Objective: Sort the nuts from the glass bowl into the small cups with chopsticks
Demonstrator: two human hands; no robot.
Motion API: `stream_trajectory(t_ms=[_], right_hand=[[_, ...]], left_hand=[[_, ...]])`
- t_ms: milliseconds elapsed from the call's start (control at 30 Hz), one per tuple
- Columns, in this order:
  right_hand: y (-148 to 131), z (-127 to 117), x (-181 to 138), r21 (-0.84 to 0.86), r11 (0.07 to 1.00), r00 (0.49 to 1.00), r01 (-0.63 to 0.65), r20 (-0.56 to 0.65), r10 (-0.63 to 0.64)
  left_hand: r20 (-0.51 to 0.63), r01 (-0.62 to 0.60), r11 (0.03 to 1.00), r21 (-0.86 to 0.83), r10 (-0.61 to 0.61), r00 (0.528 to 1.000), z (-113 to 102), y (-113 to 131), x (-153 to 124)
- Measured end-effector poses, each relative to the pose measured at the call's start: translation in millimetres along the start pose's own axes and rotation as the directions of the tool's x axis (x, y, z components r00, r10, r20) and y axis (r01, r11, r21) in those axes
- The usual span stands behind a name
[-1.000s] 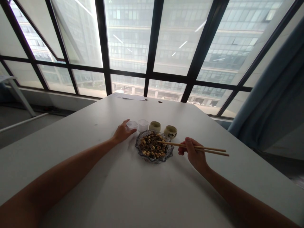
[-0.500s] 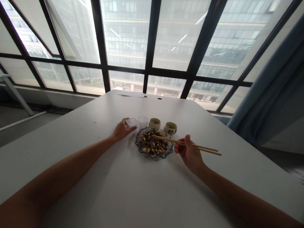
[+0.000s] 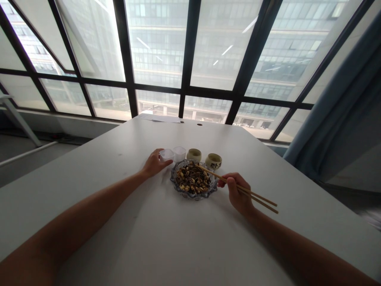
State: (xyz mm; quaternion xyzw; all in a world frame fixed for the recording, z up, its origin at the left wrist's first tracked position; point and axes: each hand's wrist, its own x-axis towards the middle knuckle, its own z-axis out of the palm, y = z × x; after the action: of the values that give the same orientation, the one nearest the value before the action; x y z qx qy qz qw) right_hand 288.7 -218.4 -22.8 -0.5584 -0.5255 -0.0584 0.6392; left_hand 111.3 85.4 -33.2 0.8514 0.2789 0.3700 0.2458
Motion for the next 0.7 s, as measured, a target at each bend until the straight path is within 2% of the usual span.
stream_trajectory(t_ms=[133, 367, 500, 600, 700], right_hand=[[4, 3, 3, 0.043, 0.996, 0.996, -0.077, -0.032, 0.078], [7, 6, 6, 0.070, 0.988, 0.989, -0.139, -0.037, 0.142], [2, 7, 24, 0.106, 0.977, 0.982, -0.183, -0.024, 0.186], [0, 9, 42, 0.194, 0.951, 0.967, -0.241, -0.029, 0.251], [2, 13, 50, 0.286, 0.913, 0.941, -0.292, -0.086, 0.328]], left_hand=[[0.023, 0.018, 1.000, 0.007, -0.018, 1.000, 1, 1, 1], [0.029, 0.014, 0.999, 0.044, -0.015, 0.999, -2, 0, 5], [0.027, 0.013, 0.998, 0.068, -0.015, 1.000, -2, 0, 5], [0.009, 0.006, 0.998, 0.066, -0.007, 1.000, -2, -1, 4], [-0.007, -0.014, 0.999, 0.048, 0.015, 1.000, -3, -3, 2]])
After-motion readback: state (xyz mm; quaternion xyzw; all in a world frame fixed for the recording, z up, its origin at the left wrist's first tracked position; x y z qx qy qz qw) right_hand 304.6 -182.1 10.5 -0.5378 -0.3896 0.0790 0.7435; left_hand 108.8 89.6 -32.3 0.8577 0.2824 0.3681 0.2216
